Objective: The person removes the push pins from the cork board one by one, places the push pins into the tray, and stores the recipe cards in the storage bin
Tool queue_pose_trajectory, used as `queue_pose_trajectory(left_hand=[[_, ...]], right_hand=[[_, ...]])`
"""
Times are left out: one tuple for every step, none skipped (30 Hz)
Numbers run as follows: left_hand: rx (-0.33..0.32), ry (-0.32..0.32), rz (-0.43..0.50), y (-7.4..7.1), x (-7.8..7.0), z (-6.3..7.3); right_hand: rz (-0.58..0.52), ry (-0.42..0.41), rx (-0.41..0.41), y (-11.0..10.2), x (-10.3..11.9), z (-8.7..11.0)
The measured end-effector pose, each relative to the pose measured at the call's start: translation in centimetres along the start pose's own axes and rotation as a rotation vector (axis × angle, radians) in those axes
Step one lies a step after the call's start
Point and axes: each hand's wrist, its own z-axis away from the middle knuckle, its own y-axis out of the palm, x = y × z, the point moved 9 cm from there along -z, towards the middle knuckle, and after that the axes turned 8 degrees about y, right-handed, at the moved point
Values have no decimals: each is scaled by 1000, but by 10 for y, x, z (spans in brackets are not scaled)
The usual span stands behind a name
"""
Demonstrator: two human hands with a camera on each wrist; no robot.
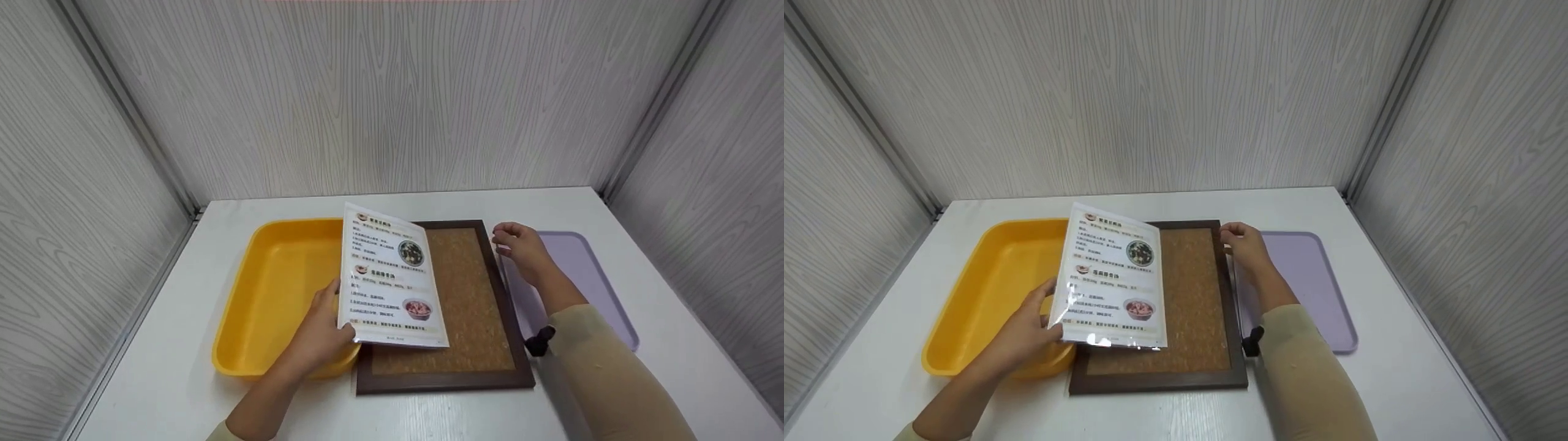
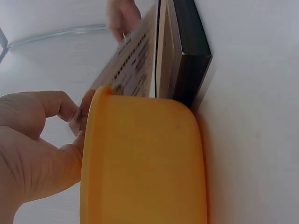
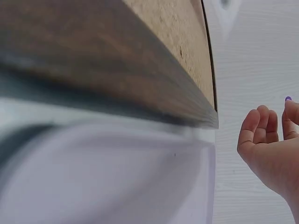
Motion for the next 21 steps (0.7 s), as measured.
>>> queue_pose_trajectory(left_hand=[[1, -8, -20, -3, 1, -1], [7, -22, -21, -4, 3, -1], [16, -30, -29, -6, 5, -2], [27, -46, -23, -7, 6, -2], [40, -61, -14, -7, 8, -2], [50, -74, -4, -9, 10, -1], [60, -83, 3, -10, 11, -1], [73, -89, 15, -11, 13, -1], [85, -91, 19, -12, 14, -2], [96, -96, 15, -14, 15, -2], [107, -94, 10, -16, 16, -2], [118, -92, 0, -18, 17, -2], [132, -92, -12, -20, 19, -2], [147, -94, -30, -24, 21, -2], [158, -98, -49, -28, 23, -1], [169, -102, -63, -33, 26, 0], [184, -103, -72, -38, 28, 2], [196, -107, -85, -43, 31, 3], [208, -109, -94, -48, 33, 4], [218, -109, -96, -54, 36, 5], [228, -107, -91, -59, 38, 6]], right_hand=[[-1, 2, -2, -2, 0, 1], [0, 5, -4, -4, -1, 1], [0, 8, -5, -7, -2, 2], [2, 11, -7, -9, -2, 3], [7, 15, -6, -12, -3, 4], [13, 19, -9, -14, -4, 5], [17, 23, -11, -16, -5, 6], [19, 27, -14, -19, -5, 6], [17, 28, -14, -22, -6, 7], [19, 30, -17, -25, -7, 7], [20, 32, -17, -27, -8, 7], [19, 35, -18, -30, -9, 7], [19, 38, -16, -33, -10, 7], [21, 39, -15, -35, -12, 7], [25, 40, -17, -39, -13, 8], [36, 42, -24, -42, -14, 8], [45, 42, -26, -46, -15, 9], [53, 43, -31, -50, -16, 10], [62, 43, -36, -54, -18, 10], [70, 42, -43, -58, -19, 11], [80, 42, -50, -62, -20, 12]])
